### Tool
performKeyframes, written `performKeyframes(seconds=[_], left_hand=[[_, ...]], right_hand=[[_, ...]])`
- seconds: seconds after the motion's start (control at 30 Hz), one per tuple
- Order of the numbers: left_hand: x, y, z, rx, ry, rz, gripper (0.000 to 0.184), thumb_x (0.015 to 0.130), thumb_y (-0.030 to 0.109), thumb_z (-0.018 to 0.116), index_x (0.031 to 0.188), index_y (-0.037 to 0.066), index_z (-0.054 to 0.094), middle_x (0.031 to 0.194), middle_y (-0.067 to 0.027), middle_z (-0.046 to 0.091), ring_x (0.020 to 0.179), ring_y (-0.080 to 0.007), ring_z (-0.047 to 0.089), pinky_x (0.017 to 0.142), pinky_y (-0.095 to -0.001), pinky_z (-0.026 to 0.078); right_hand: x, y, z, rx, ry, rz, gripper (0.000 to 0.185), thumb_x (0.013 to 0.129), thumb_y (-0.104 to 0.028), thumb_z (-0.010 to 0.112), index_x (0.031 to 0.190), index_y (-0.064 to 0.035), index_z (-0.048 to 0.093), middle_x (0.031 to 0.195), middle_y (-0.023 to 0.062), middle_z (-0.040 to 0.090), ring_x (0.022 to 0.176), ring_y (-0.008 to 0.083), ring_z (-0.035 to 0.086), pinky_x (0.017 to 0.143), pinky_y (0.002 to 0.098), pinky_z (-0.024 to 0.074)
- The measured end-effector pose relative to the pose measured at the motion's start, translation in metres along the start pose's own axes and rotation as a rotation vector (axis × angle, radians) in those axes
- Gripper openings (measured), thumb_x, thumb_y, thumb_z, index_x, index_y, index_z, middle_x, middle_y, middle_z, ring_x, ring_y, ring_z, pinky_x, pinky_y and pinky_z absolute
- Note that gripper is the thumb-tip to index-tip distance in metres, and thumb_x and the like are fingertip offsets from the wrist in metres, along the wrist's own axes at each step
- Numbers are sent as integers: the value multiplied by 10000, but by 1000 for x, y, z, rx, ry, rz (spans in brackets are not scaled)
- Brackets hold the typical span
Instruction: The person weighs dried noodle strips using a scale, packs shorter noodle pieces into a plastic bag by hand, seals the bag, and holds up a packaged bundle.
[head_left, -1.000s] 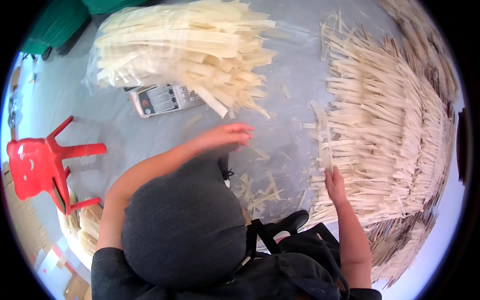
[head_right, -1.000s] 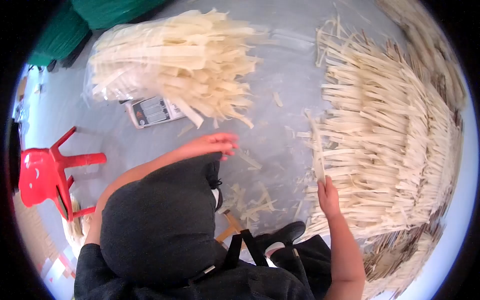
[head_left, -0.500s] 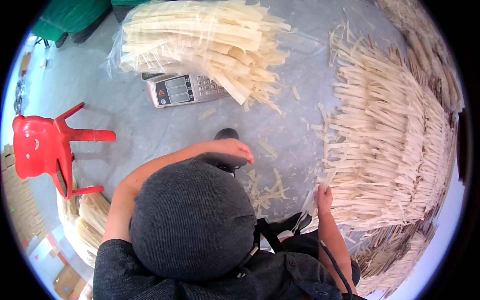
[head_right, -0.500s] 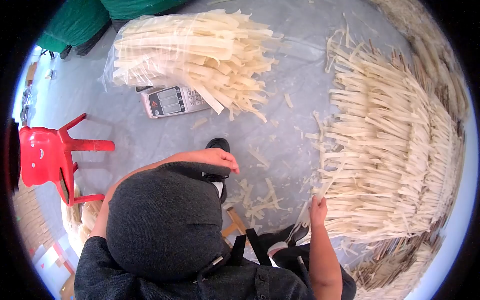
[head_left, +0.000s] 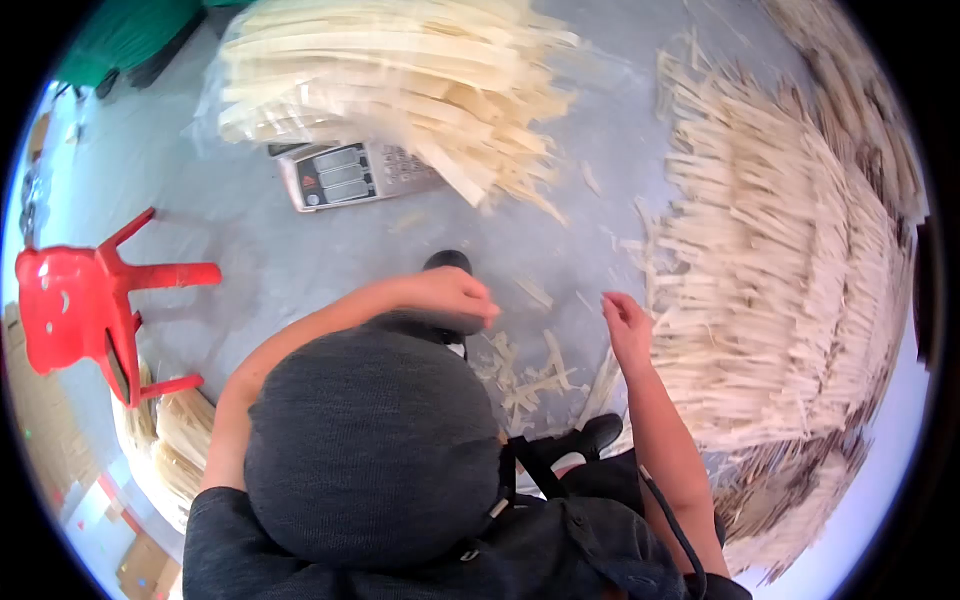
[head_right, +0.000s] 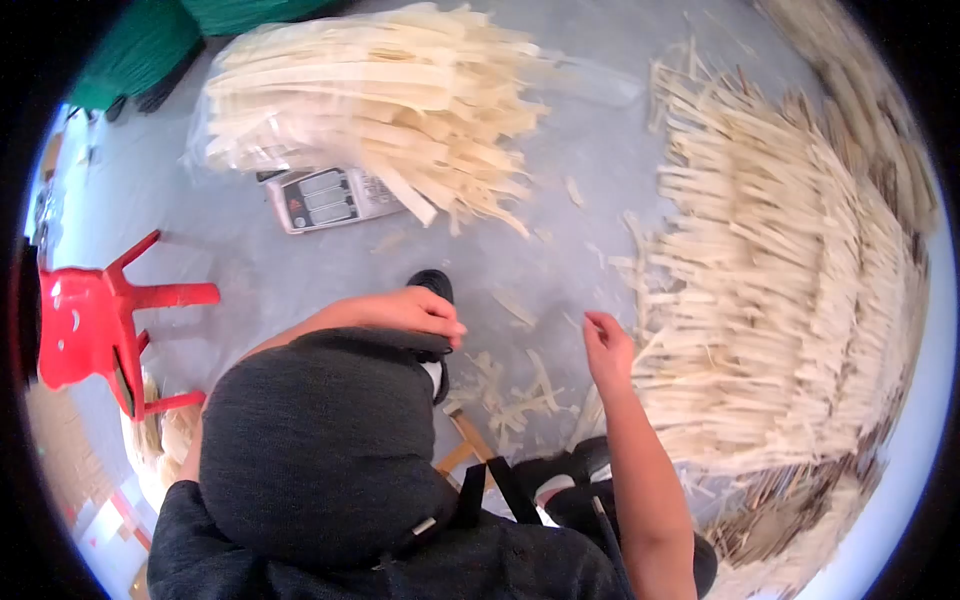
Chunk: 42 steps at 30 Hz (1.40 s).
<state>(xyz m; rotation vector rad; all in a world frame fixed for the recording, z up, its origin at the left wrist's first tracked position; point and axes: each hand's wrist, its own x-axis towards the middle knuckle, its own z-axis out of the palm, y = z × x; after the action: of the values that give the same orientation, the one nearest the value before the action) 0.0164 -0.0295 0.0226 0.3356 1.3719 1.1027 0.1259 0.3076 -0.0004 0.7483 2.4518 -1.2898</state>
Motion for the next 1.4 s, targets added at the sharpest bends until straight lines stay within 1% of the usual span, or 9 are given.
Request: performKeyframes(seconds=[0.27,0.53,0.7,0.8,0.97,1.1,1.2,1.27,1.4], left_hand=[[6,-27,-7,-92,133,-176,317,947,330,577,931,32,686,905,-9,670,910,-93,568,832,-261,438],[18,-17,1,-102,150,-176,316,947,328,566,1109,69,649,1018,-34,651,966,-120,566,887,-287,420],[23,-2,7,-77,143,-188,334,957,327,551,1170,79,621,1047,-38,636,972,-114,552,873,-280,424],[28,7,13,-65,134,-182,348,963,327,542,1206,86,604,1065,-40,627,976,-111,543,865,-276,426],[46,35,35,-18,82,-91,377,973,327,527,1266,96,575,1094,-45,612,982,-105,528,851,-269,429],[53,48,44,19,-39,132,509,976,341,523,1432,141,413,1225,-55,569,975,-119,556,846,-265,452],[44,73,39,-531,29,-195,554,981,280,529,1480,145,327,1263,-61,560,974,-131,583,836,-269,480],[30,68,32,-613,-54,71,563,984,284,532,1482,134,318,1284,-93,546,1014,-179,597,868,-322,498],[26,82,19,-319,-104,134,491,964,187,555,1432,126,420,1241,-78,575,964,-133,583,829,-283,487]], right_hand=[[22,68,-77,357,439,297,250,863,-236,644,907,2,703,722,70,678,616,105,608,580,269,485],[-35,142,-5,-614,13,441,303,765,-313,678,942,-67,675,909,157,695,899,329,661,798,423,507],[-52,125,14,-589,-4,477,282,712,-230,695,904,-48,596,888,183,672,877,344,651,776,434,502],[-46,112,-8,-370,73,382,317,758,-142,653,1055,-57,584,883,173,675,858,312,658,765,411,515],[-37,26,-33,983,-10,511,250,833,-106,680,1058,-70,579,863,21,646,774,118,612,698,272,513],[-34,-33,-18,1199,99,334,212,871,-87,658,1069,-88,582,882,22,635,786,109,604,703,262,511],[-36,-39,-9,884,230,139,216,877,-111,669,1073,-94,581,899,24,640,795,114,609,706,257,514],[-39,-41,-8,869,259,133,201,886,-111,660,1067,-84,579,899,25,634,783,109,607,694,254,517],[-45,-76,-8,947,262,145,188,906,-140,647,1065,-80,565,887,18,625,766,97,597,668,247,509]])
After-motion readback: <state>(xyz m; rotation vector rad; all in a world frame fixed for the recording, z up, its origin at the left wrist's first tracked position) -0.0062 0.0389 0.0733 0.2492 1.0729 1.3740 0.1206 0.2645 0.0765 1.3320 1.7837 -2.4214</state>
